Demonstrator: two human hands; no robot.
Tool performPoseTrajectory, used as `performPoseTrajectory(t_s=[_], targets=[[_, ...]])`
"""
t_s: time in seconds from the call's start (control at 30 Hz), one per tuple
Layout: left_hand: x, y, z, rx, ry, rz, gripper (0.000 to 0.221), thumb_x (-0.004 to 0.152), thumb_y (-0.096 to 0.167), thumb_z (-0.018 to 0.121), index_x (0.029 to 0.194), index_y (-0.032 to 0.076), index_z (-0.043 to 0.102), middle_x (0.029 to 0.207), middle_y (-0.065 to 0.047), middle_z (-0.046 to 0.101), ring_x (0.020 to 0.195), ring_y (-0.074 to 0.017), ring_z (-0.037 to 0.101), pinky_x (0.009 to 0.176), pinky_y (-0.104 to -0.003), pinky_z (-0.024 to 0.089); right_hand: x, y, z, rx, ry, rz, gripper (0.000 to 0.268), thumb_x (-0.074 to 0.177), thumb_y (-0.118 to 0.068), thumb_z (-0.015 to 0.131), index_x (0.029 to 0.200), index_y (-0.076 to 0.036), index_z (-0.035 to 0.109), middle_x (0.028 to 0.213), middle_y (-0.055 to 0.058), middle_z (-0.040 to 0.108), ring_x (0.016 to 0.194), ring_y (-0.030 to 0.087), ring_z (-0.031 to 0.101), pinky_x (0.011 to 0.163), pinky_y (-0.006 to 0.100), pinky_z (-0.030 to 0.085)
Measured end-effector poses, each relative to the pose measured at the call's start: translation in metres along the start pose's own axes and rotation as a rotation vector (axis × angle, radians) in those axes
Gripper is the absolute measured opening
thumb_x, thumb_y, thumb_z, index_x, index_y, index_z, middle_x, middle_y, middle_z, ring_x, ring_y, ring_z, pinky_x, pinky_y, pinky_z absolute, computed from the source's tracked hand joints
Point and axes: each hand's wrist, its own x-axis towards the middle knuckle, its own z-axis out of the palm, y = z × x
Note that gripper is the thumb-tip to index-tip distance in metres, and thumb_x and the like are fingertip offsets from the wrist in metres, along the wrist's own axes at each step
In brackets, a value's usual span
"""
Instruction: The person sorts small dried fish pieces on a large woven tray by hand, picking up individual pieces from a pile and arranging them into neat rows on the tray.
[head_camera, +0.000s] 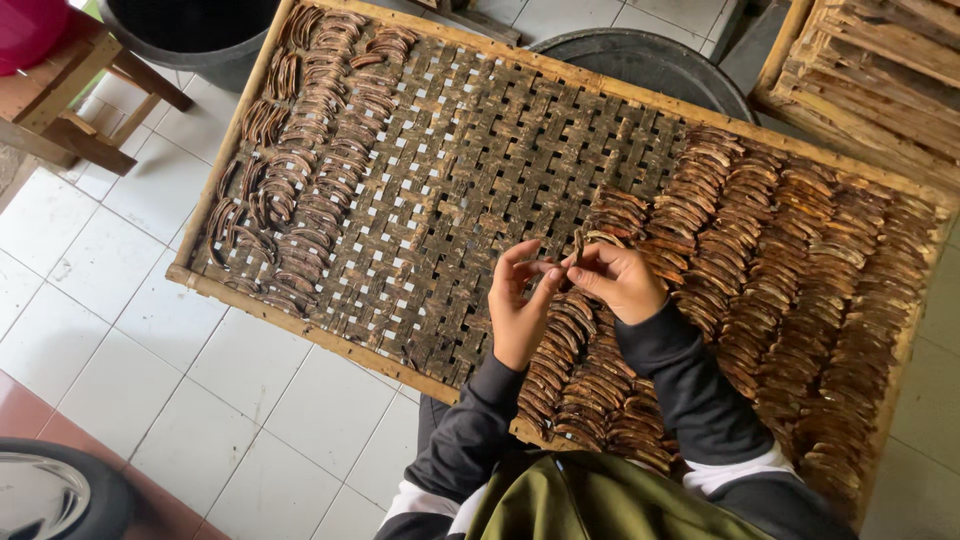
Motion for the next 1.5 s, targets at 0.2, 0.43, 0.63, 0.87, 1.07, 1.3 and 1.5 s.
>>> performPoseTrajectory(t_s=[0.2,0.43,0.63,0.87,1.07,1.3,1.5], targets=[[-0.033,-0.024,-0.035,0.159,0.007,0.041,0.037,0.098,0.008,0.068,0.133,0.003,0.055,0.115,-0.008,0.07,0.106,-0.0167,0.069,0.094,-0.033,0.061,0.01,0.026,-0.014,-0.037,0.158,-0.045,0.011,0.101,-0.011,0.071,0.109,-0.005,0.075,0.101,0.005,0.076,0.081,0.01,0.063,0.072,0.026,0.053],[-0.122,-0.044,-0.278,1.093,0.534,0.084,0.057,0.083,-0.01,0.062,0.137,0.008,0.058,0.131,-0.015,0.068,0.123,-0.0299,0.067,0.106,-0.042,0.053,0.084,0.012,-0.125,-0.713,0.562,-0.179,0.021,0.104,-0.005,0.059,0.119,-0.009,0.073,0.114,0.013,0.066,0.091,0.02,0.068,0.078,0.033,0.061],[-0.225,-0.073,-0.426,1.534,0.863,-0.829,0.065,0.077,0.026,0.079,0.139,0.02,0.058,0.13,-0.016,0.074,0.133,-0.0341,0.055,0.117,-0.057,0.034,0.141,0.059,-0.178,-1.381,0.342,0.001,0.016,0.098,-0.01,0.068,0.114,-0.01,0.07,0.111,0.01,0.071,0.092,0.034,0.069,0.08,0.046,0.057],[-0.237,-0.079,-0.426,1.655,0.907,-1.015,0.095,0.06,0.05,0.093,0.144,0.026,0.057,0.121,-0.006,0.073,0.145,-0.0407,0.034,0.099,-0.081,-0.01,0.148,0.117,-0.196,-1.273,0.385,-0.21,0.013,0.092,-0.003,0.076,0.103,-0.008,0.072,0.107,0.017,0.068,0.094,0.04,0.067,0.082,0.05,0.055],[-0.136,-0.089,-0.437,1.394,0.973,-0.467,0.103,0.064,-0.008,0.062,0.159,0.014,0.029,0.165,-0.023,0.026,0.153,-0.042,0.018,0.108,-0.08,0.007,0.115,0.103,-0.179,-1.45,0.417,-0.29,0.022,0.1,-0.01,0.077,0.12,-0.007,0.069,0.134,0.019,0.058,0.106,0.04,0.061,0.09,0.052,0.055],[0.024,-0.079,-0.448,1.005,0.803,-0.262,0.053,0.098,0.009,0.061,0.149,0.011,0.048,0.134,-0.018,0.067,0.125,-0.0323,0.065,0.11,-0.043,0.052,0.008,0.095,-0.118,-1.139,0.431,-0.392,0.024,0.107,-0.001,0.073,0.13,0.001,0.063,0.126,0.016,0.064,0.113,0.026,0.066,0.096,0.034,0.056],[0.077,-0.11,-0.461,1.767,0.897,0.099,0.089,0.054,0.001,0.06,0.142,0.011,0.05,0.142,-0.016,0.066,0.126,-0.0389,0.061,0.103,-0.072,0.037,-0.091,0.124,-0.122,-0.916,0.558,-0.193,0.021,0.113,0.0,0.071,0.132,0.005,0.061,0.125,0.018,0.067,0.108,0.019,0.066,0.095,0.028,0.053]])
